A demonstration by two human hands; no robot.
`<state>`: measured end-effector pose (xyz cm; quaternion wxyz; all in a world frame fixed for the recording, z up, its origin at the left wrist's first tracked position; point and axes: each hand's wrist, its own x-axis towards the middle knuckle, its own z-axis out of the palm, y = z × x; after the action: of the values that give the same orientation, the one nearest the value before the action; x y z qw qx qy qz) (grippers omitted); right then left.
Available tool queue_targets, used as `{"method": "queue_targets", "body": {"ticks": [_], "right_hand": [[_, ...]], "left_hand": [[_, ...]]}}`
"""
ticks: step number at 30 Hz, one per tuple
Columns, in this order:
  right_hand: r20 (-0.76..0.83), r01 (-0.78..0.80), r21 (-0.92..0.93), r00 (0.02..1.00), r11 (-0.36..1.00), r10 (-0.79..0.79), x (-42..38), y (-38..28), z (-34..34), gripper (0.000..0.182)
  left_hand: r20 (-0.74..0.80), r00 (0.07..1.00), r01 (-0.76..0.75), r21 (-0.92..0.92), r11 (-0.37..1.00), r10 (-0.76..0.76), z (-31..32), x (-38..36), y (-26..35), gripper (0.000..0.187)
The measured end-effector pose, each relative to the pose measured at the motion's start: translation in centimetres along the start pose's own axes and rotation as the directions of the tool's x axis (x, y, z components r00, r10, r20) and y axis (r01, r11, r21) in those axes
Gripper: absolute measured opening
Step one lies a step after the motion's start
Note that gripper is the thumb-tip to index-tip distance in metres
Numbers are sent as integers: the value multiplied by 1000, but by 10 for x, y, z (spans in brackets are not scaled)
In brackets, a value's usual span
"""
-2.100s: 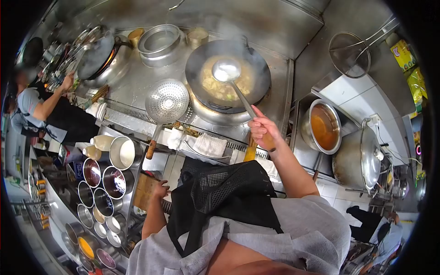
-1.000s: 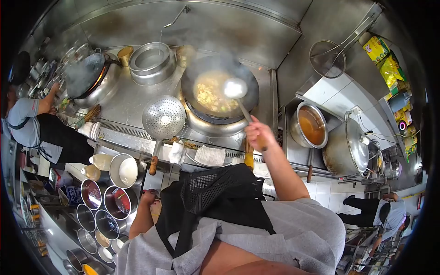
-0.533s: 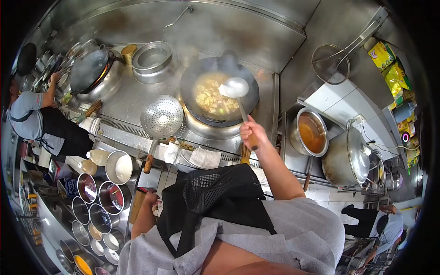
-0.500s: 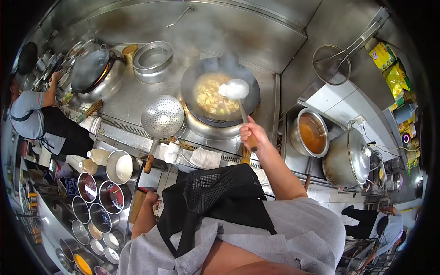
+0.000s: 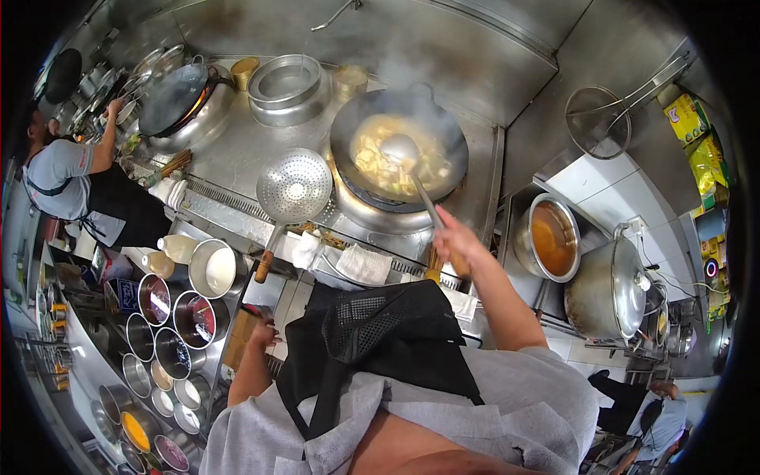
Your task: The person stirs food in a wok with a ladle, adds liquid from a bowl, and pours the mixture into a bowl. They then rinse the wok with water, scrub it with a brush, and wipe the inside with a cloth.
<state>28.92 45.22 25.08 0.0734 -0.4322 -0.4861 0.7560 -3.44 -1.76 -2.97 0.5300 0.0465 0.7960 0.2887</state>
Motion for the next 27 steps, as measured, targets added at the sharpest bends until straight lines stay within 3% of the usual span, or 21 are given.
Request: {"method": "queue_targets", "body": {"ticks": [1, 2, 4, 5, 7, 8, 10, 11, 12, 14, 16, 18, 19, 20, 21, 24, 25, 26, 27], "right_hand": [[104, -53, 206, 994, 977, 33, 14, -5, -13, 76], [99, -56, 209, 994, 976, 36, 29, -6, -15, 76], [-68, 65, -56, 995, 996, -69, 56, 0, -9, 78], [-67, 60, -56, 996, 997, -63, 63, 11, -3, 78], [-333, 108, -529, 886, 842, -323, 74, 25, 15, 85], [-326, 112, -530, 888, 841, -324, 71, 30, 22, 85], [-342, 7, -393, 927, 919, -153, 34, 26, 42, 87], [-226, 25, -204, 972, 979, -72, 20, 22, 48, 89], [-227, 19, -207, 971, 978, -67, 17, 15, 49, 89], [-24, 4, 110, 1000, 994, -1, 24, -4, 47, 89], [72, 17, 312, 997, 950, -42, 52, -18, 26, 86], [-23, 79, 97, 997, 992, -77, 67, -16, 14, 87], [-26, 78, 100, 997, 992, -76, 71, -5, 15, 87], [-178, 113, -238, 971, 965, -157, 74, 10, 18, 88], [-286, 79, -551, 917, 830, -278, 73, 23, 22, 90], [-340, 25, -543, 907, 839, -247, 40, 47, 45, 91], [-284, 40, -346, 948, 937, -146, 19, 40, 59, 89], [-284, 39, -344, 948, 938, -144, 8, 27, 63, 89], [-177, 2, -115, 984, 993, -23, 1, 13, 64, 89]], "left_hand": [[11, 999, 39, 40, 998, -39, 1, -7, 1, 56], [15, 999, 41, 44, 998, -42, 1, -7, 0, 56], [6, 992, 127, 95, 987, -128, 2, -6, -5, 55], [6, 991, 132, 94, 987, -133, 2, -7, -8, 55], [22, 999, 32, 51, 998, -33, -5, -7, -1, 53], [16, 999, 33, 46, 998, -34, -9, -6, 1, 53], [-103, 986, -143, -108, 984, 132, -9, 0, -1, 50], [-100, 987, -139, -112, 984, 128, -7, 8, -8, 50], [-82, 987, -146, -108, 983, 138, -7, 19, -19, 49], [-63, 987, -151, -102, 983, 145, -5, 13, -18, 49], [-11, 998, -61, 90, 994, 62, -1, -18, 12, 46], [6, 999, -47, 74, 996, 46, 0, -21, 12, 46], [17, 999, -37, 52, 998, 36, -1, -21, 12, 45], [17, 999, -36, 52, 998, 35, -3, -21, 12, 45], [6, 996, -88, 33, 996, 87, -7, -17, 7, 46], [-31, 990, -142, -19, 990, 141, -20, 0, -20, 48], [-52, 988, -148, -46, 988, 145, -23, 1, -29, 49], [-51, 988, -146, -44, 988, 143, -22, -7, -30, 49], [-68, 993, -100, -13, 995, 99, -22, -21, -27, 49]]}}
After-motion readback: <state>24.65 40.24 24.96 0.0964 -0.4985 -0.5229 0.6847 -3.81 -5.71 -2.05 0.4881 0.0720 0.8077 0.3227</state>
